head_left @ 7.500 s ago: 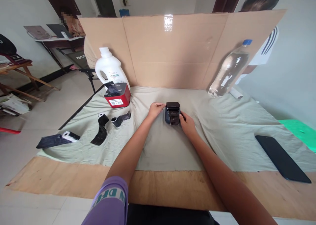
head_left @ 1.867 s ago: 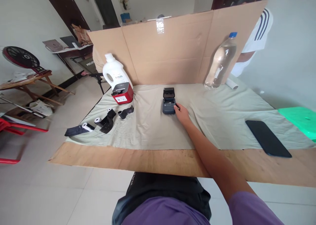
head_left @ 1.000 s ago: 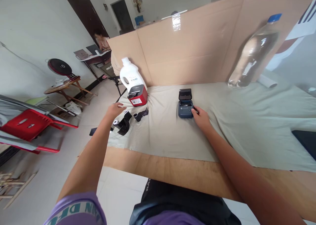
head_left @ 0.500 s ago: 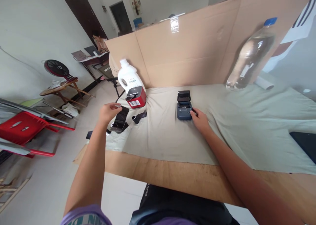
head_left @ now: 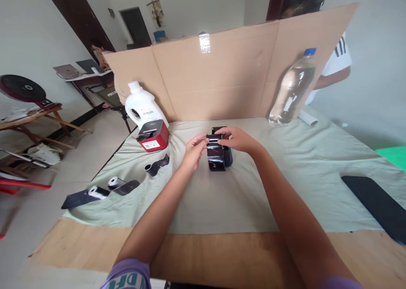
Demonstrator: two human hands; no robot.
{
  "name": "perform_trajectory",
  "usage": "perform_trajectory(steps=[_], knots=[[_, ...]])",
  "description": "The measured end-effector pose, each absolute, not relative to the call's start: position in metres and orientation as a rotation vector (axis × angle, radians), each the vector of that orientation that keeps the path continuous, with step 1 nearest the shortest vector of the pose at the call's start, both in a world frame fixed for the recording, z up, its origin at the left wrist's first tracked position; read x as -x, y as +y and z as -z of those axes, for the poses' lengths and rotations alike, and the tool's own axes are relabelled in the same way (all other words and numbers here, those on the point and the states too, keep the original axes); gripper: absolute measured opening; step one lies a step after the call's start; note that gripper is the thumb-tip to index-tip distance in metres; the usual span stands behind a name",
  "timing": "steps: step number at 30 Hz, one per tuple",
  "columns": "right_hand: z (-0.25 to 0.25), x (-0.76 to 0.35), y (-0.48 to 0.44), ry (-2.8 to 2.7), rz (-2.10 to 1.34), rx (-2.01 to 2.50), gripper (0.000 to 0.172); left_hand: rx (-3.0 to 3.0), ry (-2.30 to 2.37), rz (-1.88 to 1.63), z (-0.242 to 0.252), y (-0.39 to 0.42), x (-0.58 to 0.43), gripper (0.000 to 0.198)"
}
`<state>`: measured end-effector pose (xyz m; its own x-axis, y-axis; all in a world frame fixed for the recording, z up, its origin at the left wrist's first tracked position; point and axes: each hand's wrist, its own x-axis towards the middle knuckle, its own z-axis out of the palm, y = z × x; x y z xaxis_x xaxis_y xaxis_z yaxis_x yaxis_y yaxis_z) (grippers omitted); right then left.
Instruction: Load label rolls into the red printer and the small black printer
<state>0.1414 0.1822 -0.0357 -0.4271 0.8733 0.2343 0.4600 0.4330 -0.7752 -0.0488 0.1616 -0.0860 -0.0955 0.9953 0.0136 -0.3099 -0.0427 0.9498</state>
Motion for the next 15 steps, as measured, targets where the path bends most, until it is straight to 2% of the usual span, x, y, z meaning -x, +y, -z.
perform_trajectory(steps=[5,10,15], knots=[[0.070,-0.151,0.212,-2.142,-0.683,1.214,0.028,-1.093,1.134,-1.562,0.125,0.164,0.018,0.055],[0.098,-0.153,0.229,-2.162,-0.550,1.342,0.031,-1.583,1.408,-1.631,0.148,0.142,0.021,0.034],[0.107,-0.146,0.234,-2.179,-0.520,1.388,0.032,-1.552,1.468,-1.580,0.155,0.144,0.021,0.028]])
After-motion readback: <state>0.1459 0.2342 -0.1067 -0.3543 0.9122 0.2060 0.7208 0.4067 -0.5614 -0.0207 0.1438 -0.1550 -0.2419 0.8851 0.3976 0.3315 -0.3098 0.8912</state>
